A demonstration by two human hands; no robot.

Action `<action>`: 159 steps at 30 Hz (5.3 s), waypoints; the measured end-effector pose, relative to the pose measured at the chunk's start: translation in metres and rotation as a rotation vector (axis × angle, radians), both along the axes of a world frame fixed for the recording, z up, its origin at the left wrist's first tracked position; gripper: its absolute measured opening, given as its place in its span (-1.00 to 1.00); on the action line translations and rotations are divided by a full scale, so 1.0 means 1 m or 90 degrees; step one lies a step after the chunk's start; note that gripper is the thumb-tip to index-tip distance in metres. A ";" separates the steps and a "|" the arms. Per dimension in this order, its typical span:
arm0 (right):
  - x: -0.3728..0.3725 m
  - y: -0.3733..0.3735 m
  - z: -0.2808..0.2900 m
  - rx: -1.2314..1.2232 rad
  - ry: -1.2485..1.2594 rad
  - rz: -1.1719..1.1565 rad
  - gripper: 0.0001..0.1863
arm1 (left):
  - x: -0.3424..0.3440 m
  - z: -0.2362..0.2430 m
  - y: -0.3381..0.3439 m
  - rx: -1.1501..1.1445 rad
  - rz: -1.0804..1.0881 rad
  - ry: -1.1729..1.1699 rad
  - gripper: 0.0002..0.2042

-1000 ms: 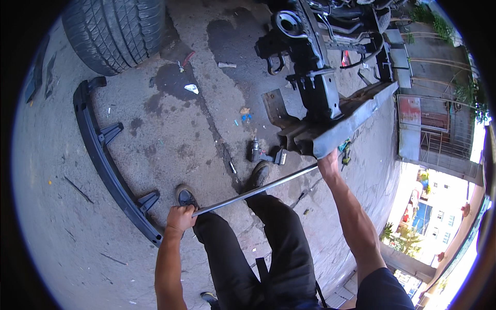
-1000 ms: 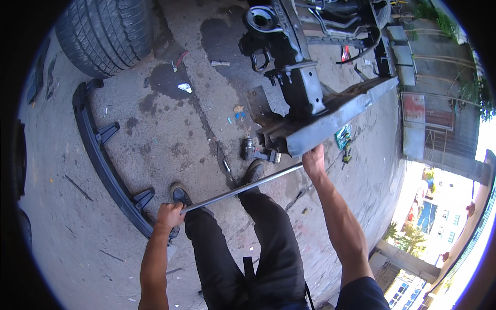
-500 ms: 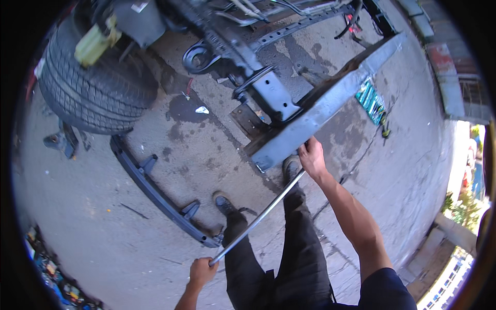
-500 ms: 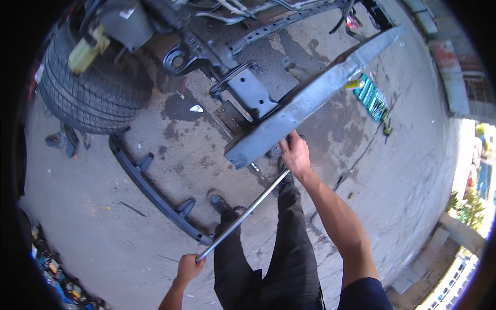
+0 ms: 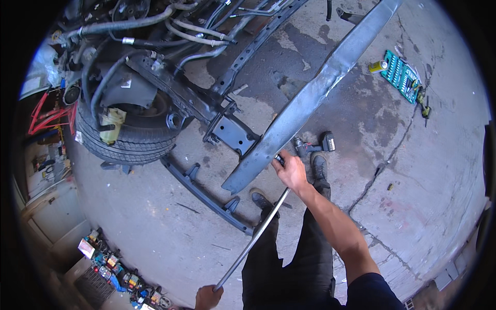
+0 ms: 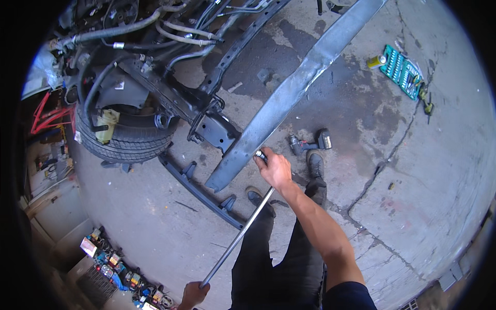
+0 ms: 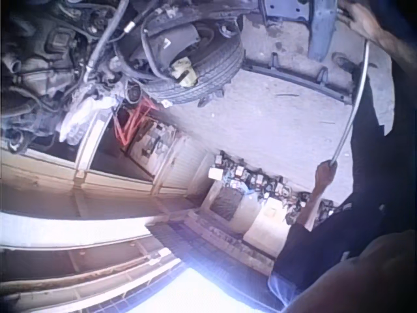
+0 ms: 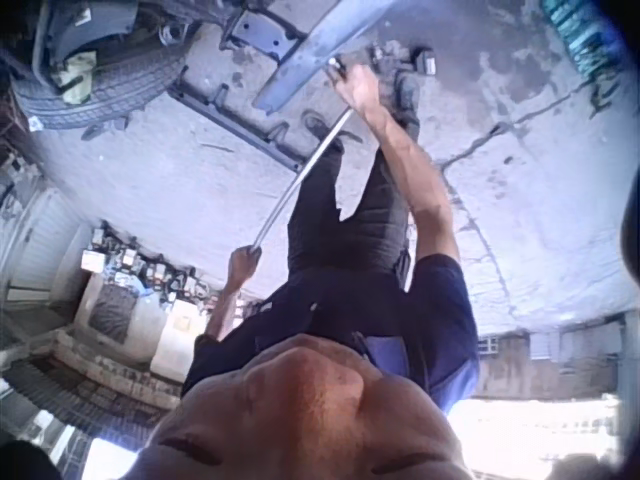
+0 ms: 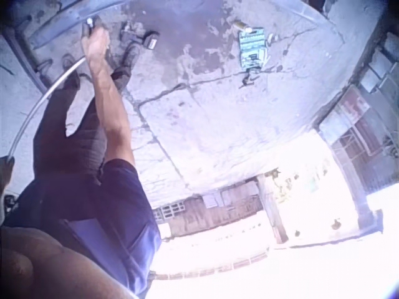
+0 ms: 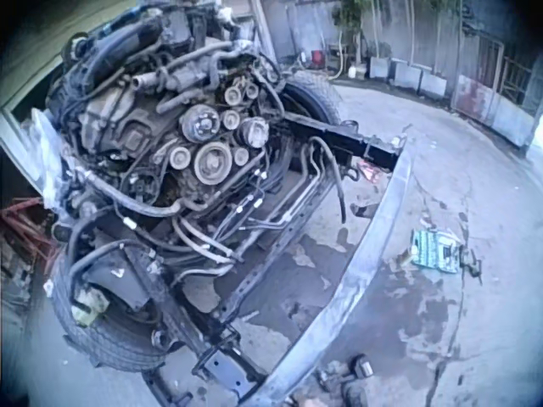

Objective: The person rummages through a box of tools, selects a socket, and uses a cordless impact wrench to remove a bolt from a car bumper. They then switch to a torque wrench to tighten the bolt.

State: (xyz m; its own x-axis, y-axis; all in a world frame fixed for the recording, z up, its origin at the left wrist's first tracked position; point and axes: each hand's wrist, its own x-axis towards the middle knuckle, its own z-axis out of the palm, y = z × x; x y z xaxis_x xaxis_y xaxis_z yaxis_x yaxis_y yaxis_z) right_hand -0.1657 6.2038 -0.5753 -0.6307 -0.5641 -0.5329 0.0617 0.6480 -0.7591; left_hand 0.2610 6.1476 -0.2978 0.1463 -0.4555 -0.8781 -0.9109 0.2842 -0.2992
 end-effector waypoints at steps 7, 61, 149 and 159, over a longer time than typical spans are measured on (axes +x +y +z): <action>-0.015 0.006 -0.020 -0.163 -0.196 -0.033 -0.67 | -0.072 0.108 0.032 0.009 0.103 0.097 -0.70; 0.032 -0.002 -0.025 -0.149 0.046 -0.166 -0.78 | 0.080 -0.449 -0.064 0.012 -0.099 0.534 -0.83; 0.071 0.054 0.022 -0.206 -0.004 -0.138 -0.76 | 0.067 -0.032 -0.032 0.083 -0.171 -0.031 -0.59; 0.028 0.035 0.036 -0.197 -0.127 -0.063 -0.74 | -0.013 0.057 0.006 0.002 -0.099 0.025 -0.67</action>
State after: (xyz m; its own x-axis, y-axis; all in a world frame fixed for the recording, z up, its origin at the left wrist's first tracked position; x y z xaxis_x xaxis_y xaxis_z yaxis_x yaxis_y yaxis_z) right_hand -0.1380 6.2383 -0.5395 -0.5915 -0.6587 -0.4651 0.2791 0.3738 -0.8845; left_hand 0.2477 6.1539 -0.2407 0.0403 -0.4678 -0.8829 -0.8669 0.4230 -0.2637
